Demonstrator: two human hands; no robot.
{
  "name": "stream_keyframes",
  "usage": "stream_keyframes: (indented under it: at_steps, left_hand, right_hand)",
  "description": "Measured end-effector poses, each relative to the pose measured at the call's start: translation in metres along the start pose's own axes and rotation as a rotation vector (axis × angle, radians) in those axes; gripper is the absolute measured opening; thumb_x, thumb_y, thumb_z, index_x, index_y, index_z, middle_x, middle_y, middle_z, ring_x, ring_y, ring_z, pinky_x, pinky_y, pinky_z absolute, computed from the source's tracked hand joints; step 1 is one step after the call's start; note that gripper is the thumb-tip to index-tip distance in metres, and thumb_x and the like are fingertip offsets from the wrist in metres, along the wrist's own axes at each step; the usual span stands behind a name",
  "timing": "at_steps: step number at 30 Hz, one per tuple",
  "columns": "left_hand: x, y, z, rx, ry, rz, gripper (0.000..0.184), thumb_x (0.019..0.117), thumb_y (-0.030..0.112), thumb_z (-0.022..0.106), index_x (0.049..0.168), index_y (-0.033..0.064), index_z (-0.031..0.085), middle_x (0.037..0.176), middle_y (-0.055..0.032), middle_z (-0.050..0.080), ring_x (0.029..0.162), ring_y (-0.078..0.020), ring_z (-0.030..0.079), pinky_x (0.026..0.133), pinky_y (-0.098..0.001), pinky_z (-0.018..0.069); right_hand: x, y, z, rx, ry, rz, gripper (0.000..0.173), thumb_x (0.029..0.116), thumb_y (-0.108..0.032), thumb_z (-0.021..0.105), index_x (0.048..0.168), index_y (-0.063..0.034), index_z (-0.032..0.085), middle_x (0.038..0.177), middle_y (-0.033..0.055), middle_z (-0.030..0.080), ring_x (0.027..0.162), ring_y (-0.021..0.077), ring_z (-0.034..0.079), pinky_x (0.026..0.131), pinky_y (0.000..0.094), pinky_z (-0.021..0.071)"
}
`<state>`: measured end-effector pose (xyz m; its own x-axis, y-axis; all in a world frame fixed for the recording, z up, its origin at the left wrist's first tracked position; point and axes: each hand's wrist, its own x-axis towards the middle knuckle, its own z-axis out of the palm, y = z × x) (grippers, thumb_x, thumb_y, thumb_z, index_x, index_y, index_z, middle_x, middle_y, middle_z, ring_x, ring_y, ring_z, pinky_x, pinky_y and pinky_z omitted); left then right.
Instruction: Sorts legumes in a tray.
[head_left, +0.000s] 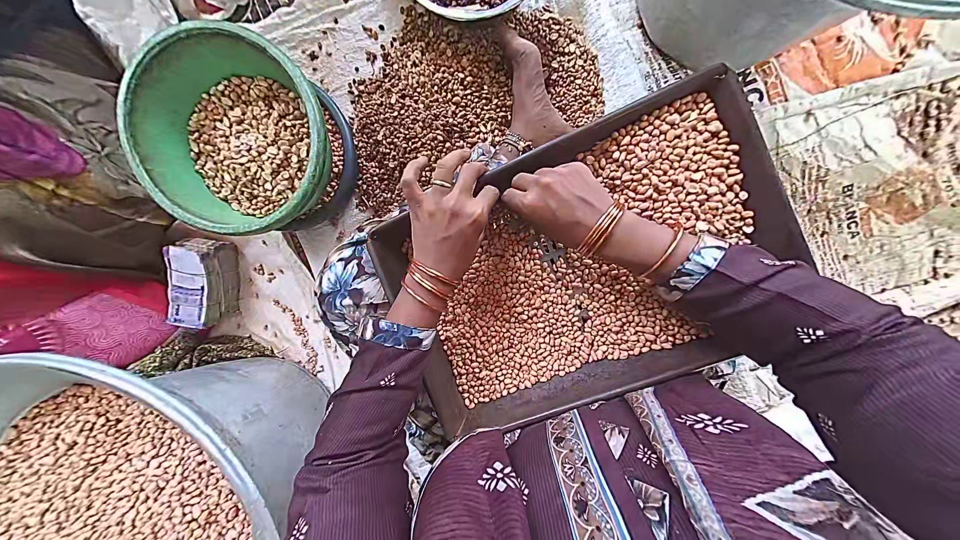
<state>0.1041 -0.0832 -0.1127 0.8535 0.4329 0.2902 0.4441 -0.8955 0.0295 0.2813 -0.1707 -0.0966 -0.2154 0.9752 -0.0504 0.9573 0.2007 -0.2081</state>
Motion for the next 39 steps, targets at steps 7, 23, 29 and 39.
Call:
stream_keyframes:
  at_steps: [7,23,29,39]
  left_hand:
    - [0.002,0.000,0.004,-0.014,-0.132,0.029,0.016,0.0986,0.015,0.060,0.101,0.0119,0.075,0.133,-0.0151,0.065,0.123,-0.0342,0.062,0.101,-0.0563,0.0429]
    - [-0.010,0.002,-0.030,-0.415,0.024,-0.060,0.012,0.0943,0.015,0.062,0.100,0.0079,0.070,0.134,-0.0175,0.059,0.131,-0.0379,0.048,0.105,-0.0531,0.0356]
    - [-0.041,0.010,-0.023,-1.213,0.058,-0.454,0.022,0.0996,0.012,0.035,0.100,0.0110,0.057,0.077,0.0048,0.055,0.054,-0.0003,0.045,0.047,-0.0145,0.0367]
    - [-0.054,0.013,-0.015,-0.440,-0.295,-0.277,0.018,0.0974,0.010,0.065,0.113,0.0042,0.071,0.094,-0.0177,0.063,0.083,-0.0353,0.066,0.073,-0.0488,0.0561]
  right_hand:
    - [0.003,0.000,-0.001,-0.034,-0.032,0.041,0.018,0.0962,0.005,0.055,0.105,-0.0021,0.068,0.095,0.0184,0.068,0.076,0.0375,0.069,0.056,0.0490,0.0509]
    - [-0.038,0.020,-0.006,0.181,-0.169,-0.110,0.007,0.0969,-0.001,0.062,0.098,0.0025,0.068,0.098,0.0206,0.067,0.084,0.0369,0.071,0.071,0.0483,0.0588]
    - [-0.033,0.014,-0.003,0.093,-0.142,-0.127,0.012,0.0943,0.009,0.057,0.100,0.0045,0.066,0.096,0.0215,0.066,0.090,0.0384,0.070,0.074,0.0475,0.0581]
    - [-0.030,0.014,-0.008,0.208,-0.174,-0.014,0.014,0.0990,-0.005,0.058,0.101,0.0050,0.068,0.101,0.0231,0.064,0.088,0.0392,0.069,0.074,0.0487,0.0571]
